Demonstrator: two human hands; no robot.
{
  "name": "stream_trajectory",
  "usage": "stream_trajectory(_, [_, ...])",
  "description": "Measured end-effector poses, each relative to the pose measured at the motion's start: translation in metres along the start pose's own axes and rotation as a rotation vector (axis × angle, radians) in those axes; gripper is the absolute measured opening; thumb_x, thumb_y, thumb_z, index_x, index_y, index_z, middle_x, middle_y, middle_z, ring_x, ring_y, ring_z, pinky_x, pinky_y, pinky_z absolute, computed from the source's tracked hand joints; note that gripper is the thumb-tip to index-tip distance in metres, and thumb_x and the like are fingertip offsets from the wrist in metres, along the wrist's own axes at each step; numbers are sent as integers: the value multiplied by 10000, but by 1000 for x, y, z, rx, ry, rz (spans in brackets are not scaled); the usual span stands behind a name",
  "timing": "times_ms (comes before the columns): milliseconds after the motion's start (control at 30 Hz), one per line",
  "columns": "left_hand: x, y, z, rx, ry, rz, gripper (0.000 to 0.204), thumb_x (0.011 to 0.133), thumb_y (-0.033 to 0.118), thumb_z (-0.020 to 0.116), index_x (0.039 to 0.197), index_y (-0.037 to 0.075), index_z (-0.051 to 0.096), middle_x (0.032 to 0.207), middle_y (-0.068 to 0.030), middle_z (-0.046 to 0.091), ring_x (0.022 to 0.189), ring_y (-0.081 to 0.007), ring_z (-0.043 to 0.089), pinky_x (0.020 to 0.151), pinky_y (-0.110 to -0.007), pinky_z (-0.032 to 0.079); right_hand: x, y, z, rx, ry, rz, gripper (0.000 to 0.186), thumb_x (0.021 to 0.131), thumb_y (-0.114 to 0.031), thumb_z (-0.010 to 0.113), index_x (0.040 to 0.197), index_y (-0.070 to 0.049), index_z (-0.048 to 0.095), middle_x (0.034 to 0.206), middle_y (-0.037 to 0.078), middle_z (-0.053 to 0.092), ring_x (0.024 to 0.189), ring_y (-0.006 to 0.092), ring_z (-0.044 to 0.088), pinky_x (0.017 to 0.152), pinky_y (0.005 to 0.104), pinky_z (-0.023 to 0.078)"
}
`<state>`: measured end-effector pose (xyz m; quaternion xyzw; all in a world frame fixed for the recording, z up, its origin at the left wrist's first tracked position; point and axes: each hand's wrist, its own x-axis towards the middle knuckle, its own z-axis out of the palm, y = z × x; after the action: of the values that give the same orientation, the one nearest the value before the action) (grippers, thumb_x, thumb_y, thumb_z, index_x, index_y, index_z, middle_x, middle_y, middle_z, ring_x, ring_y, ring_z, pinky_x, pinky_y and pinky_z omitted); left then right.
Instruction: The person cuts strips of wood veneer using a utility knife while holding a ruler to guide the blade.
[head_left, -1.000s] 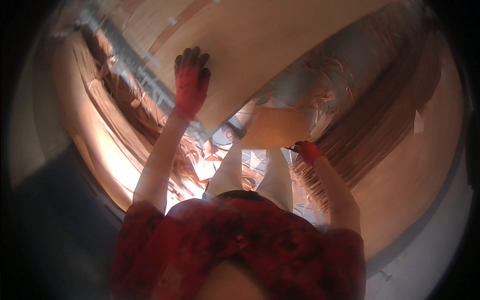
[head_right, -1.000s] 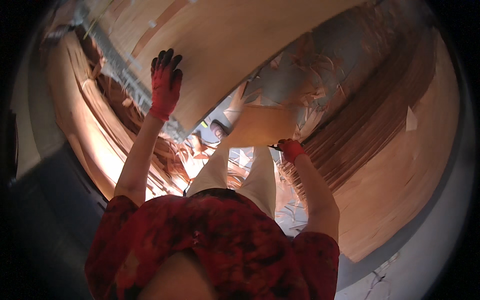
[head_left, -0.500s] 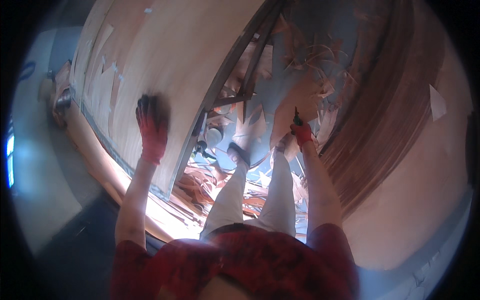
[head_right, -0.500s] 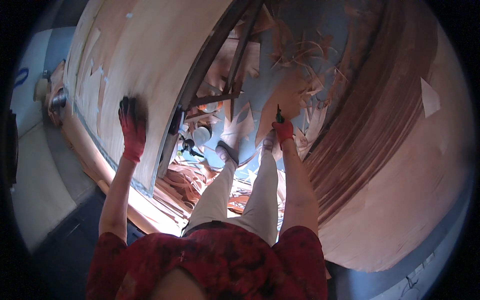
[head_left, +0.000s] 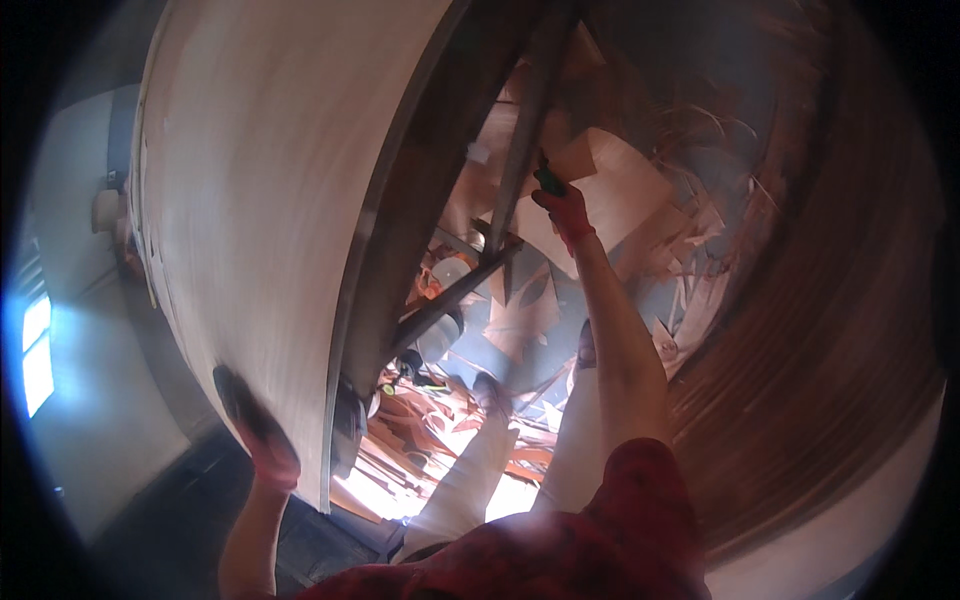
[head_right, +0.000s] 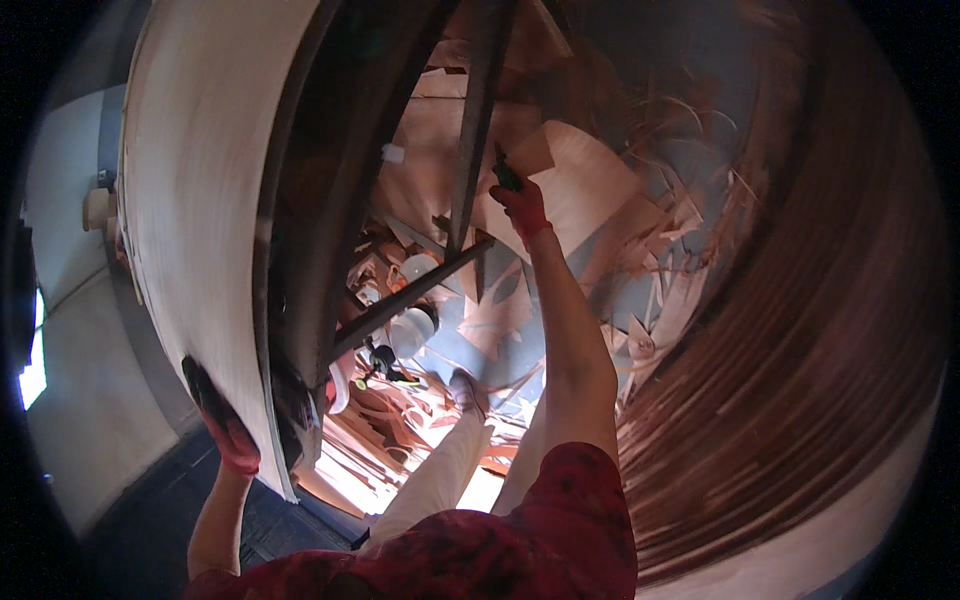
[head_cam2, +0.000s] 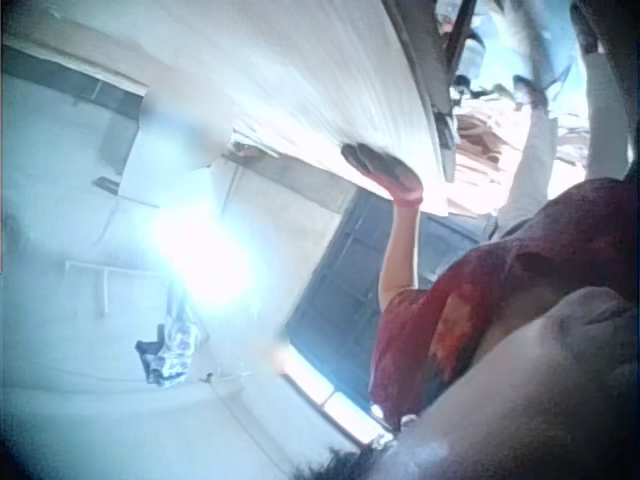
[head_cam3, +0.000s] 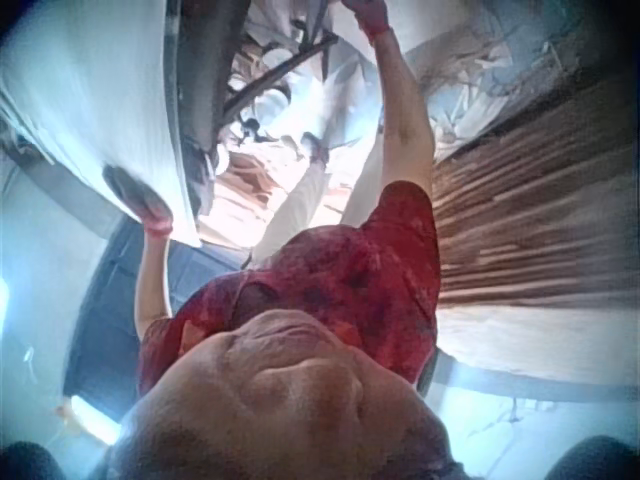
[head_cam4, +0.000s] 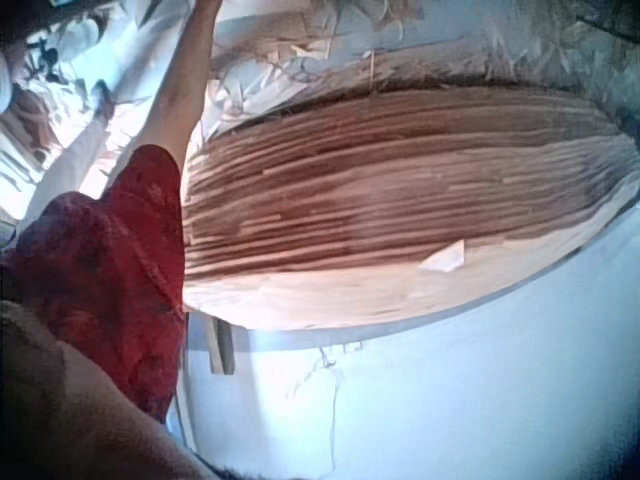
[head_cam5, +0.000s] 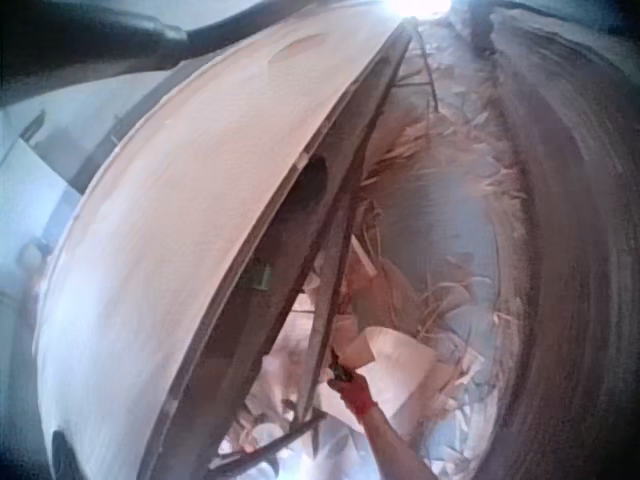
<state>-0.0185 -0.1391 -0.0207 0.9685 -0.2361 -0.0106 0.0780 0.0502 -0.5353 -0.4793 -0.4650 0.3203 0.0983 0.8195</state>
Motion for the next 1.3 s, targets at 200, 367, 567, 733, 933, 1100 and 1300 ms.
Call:
stream_trajectory(200, [-2,-10,-10,147,-84,61,724,1044,457,278,1581,-20,177,1636,-250,194,1516,-413,198,1239,-513,143,97,15,53,455,-198,156,250,957,-199,615,1152,-57,682,988,42,713,825,170,645,732,306,518])
stream_trajectory(367, [12,-2,-5,419,-67,370,743,1040,487,380,1574,-2,216,1578,-319,260,1410,-546,328,1146,-637,305,105,12,65,545,-263,273,331,988,-200,576,1293,-75,611,1118,70,690,932,200,655,818,320,531])
stream_trajectory(567, [14,7,-2,13,0,30,669,1065,364,369,1546,-80,235,1643,-251,169,1528,-385,167,1252,-484,122,44,29,35,613,-220,199,434,1008,-183,561,1436,-114,536,1233,96,666,1029,246,666,891,359,551])
stream_trajectory(733, [21,10,-17,102,-39,49,647,1005,329,417,1470,-119,374,1576,-341,260,1478,-506,219,1216,-573,155,-80,74,-36,793,-22,46,402,958,-168,619,1351,-160,532,1088,150,611,942,308,597,778,441,528])
stream_trajectory(933, [17,25,-45,57,-56,-62,623,901,290,604,1434,-5,472,1530,-295,358,1439,-514,290,1199,-613,191,-281,-89,0,89,371,-25,656,1027,-366,525,1603,-184,270,1423,97,562,1200,230,564,905,370,456])
stream_trajectory(1100, [14,9,-43,44,82,15,597,935,379,577,1420,40,498,1523,-240,400,1431,-439,341,1210,-586,206,-374,-250,140,-406,148,-441,598,1015,-173,562,1561,-66,344,1415,82,575,1181,189,593,828,270,495])
stream_trajectory(1300, [-14,-6,-32,-125,239,30,620,908,365,626,1431,65,483,1529,-238,392,1397,-429,390,1198,-596,231,-400,-259,298,-727,-183,-614,607,958,-39,589,1535,-99,408,1354,77,594,1047,149,586,807,258,491])
